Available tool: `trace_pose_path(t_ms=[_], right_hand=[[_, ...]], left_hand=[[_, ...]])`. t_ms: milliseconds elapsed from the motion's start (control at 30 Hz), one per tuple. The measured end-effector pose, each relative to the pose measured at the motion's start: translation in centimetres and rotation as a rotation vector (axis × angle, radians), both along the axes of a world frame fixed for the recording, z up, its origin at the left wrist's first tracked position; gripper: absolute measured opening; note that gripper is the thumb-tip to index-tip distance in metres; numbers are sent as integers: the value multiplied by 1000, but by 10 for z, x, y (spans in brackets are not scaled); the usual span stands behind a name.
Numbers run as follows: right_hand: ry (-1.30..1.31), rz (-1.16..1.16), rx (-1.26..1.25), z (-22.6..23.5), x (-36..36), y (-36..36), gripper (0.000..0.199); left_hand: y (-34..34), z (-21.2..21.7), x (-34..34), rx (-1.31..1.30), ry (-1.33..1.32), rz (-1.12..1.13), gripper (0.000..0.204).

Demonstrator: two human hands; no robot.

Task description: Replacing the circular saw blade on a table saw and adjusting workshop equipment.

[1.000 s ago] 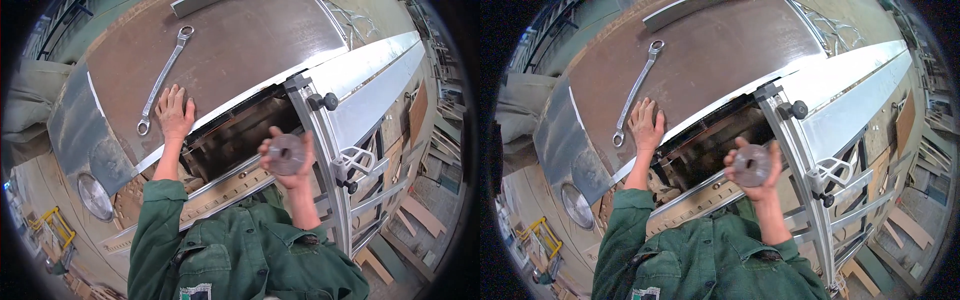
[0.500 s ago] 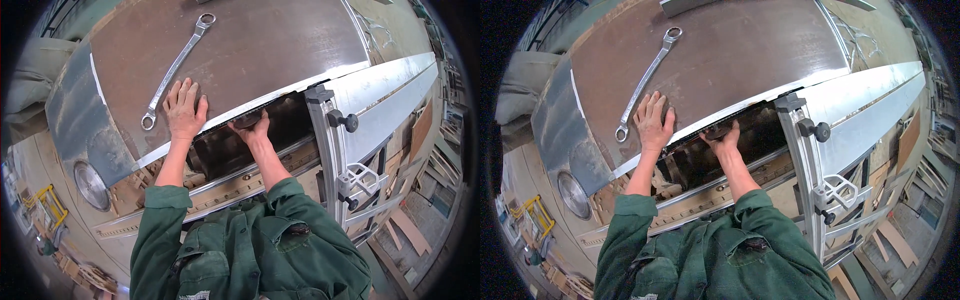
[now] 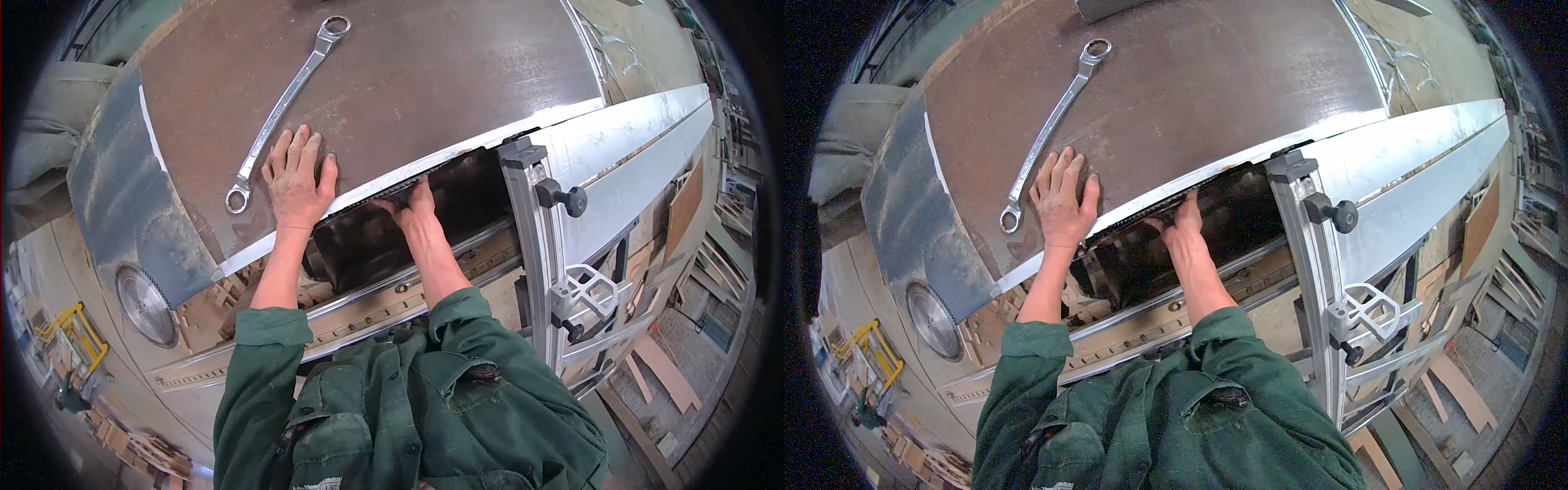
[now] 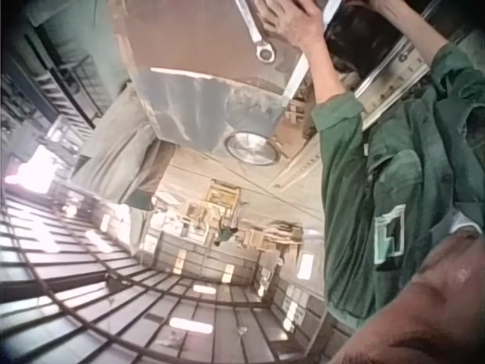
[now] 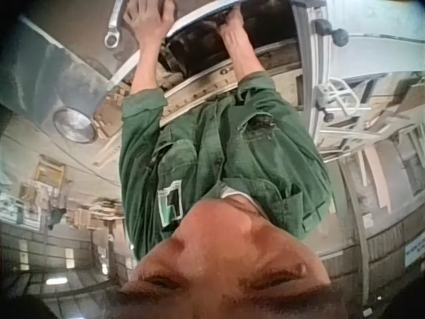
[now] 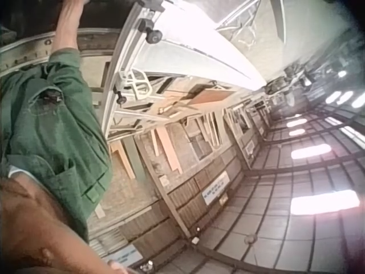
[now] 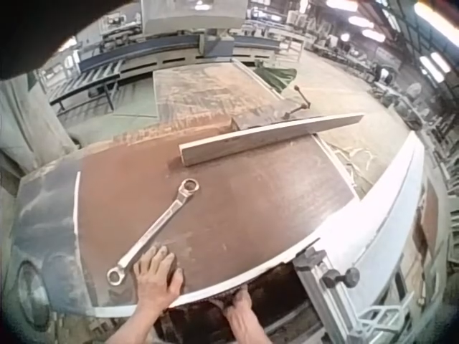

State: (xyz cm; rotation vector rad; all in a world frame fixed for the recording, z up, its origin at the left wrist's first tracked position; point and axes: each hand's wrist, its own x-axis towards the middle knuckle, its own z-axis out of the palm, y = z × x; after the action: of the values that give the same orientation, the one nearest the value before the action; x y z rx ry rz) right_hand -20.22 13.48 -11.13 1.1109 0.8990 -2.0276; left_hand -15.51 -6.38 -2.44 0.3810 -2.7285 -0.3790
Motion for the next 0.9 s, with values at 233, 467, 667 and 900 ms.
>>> trace_pose_path(t_ms=[233,467,667,900], right_hand=[[-23,16,-13,-2,3,14,41],[-34,219,8,-8,7,39,29],[12,183,72,-3,12,42,27],[99,353,104,20,-25,32,34]], left_hand=[[0,1,0,-1,11,-4,36],[0,0,0,8,8,-7,36],[-2,0,0,16,-4,-2,38],[-1,-1,0,10,-8,-5,38]])
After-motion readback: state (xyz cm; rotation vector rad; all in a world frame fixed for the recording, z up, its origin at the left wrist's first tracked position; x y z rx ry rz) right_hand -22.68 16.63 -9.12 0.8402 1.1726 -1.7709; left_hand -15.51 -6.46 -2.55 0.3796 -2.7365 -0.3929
